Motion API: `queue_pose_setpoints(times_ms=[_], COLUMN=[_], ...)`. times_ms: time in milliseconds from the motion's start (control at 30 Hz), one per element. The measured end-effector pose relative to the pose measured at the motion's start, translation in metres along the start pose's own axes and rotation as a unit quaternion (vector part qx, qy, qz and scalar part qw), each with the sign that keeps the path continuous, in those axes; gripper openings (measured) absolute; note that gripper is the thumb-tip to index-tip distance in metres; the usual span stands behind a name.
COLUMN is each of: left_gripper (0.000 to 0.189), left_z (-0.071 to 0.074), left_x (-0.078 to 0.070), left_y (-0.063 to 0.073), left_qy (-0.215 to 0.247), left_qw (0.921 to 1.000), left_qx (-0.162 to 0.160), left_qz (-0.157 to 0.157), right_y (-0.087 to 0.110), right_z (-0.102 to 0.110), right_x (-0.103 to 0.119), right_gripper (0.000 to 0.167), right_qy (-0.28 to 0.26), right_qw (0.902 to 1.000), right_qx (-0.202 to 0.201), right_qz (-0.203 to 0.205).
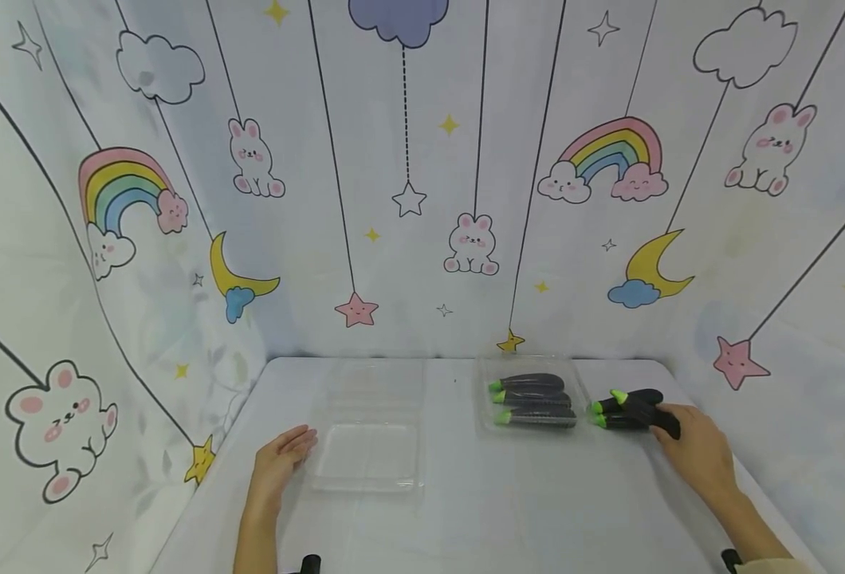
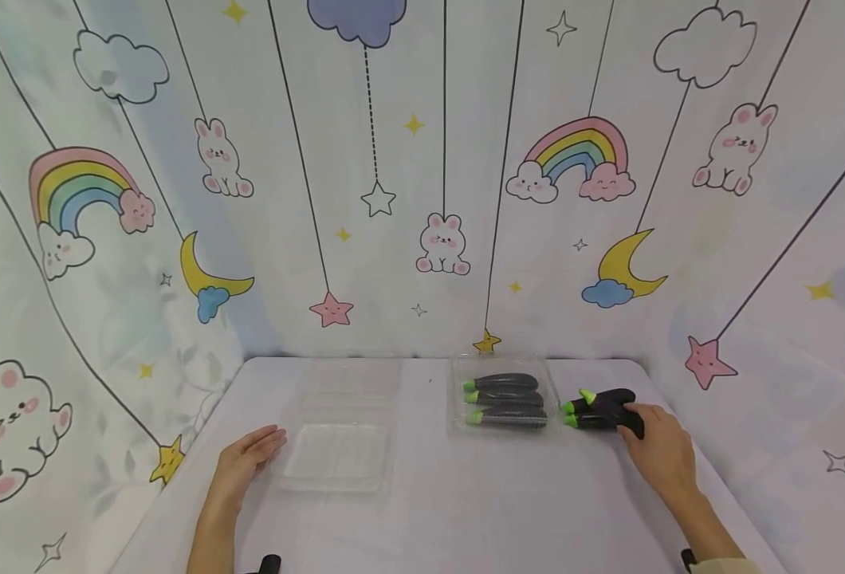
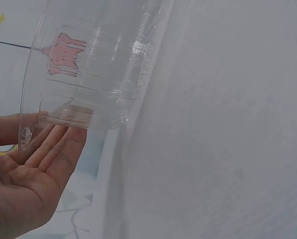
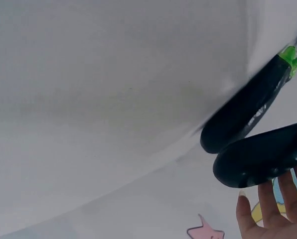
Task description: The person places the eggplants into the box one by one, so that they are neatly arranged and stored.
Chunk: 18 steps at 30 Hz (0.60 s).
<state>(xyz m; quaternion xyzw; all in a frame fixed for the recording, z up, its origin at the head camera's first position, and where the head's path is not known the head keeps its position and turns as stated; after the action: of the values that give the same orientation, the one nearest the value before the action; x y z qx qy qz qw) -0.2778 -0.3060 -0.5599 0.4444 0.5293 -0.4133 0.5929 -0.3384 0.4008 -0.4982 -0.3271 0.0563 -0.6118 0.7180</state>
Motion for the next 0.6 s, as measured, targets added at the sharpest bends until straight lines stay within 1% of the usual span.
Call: queue_pose_setpoints(times_ms=[200,400,600], left_gripper=[0.045,0.044,0.045], left_z=[-0.001,-0.003,-0.007], left_x=[0.002,0.001,-0.001], left_y=[-0.002,0.000,0.002], left_qy=[-0.006,-0.016,-0.021], left_qw=[1.0000,0.9999,0.9997], left_qx=[0.004,0.004,0.009], left_qz=[0.001,0.005,-0.002], right_y=[-0.004,-0.008,-0.013], right_z=[0.009,0.011,0.018], right_x=[0.018,0.029,0.048], right_gripper=[0.044,0.044,0.044], right_qy=[-0.013,-0.029,-0.046], right_qw=[0.9998,0.9994,0.9984], right_qx=[-0.017,-0.018,-0.030], right_qz=[0.005,0.002,0.014])
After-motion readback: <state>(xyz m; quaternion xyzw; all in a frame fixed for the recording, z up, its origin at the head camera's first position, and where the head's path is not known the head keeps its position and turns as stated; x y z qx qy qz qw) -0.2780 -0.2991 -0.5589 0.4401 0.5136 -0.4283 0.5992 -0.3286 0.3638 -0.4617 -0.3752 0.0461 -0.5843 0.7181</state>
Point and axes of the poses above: each hand's wrist, its own y-axis away from the middle knuckle, its own z-axis out of the back of the hand, x = y × z, the point moved 8 cm from there along -y, towards the middle knuckle
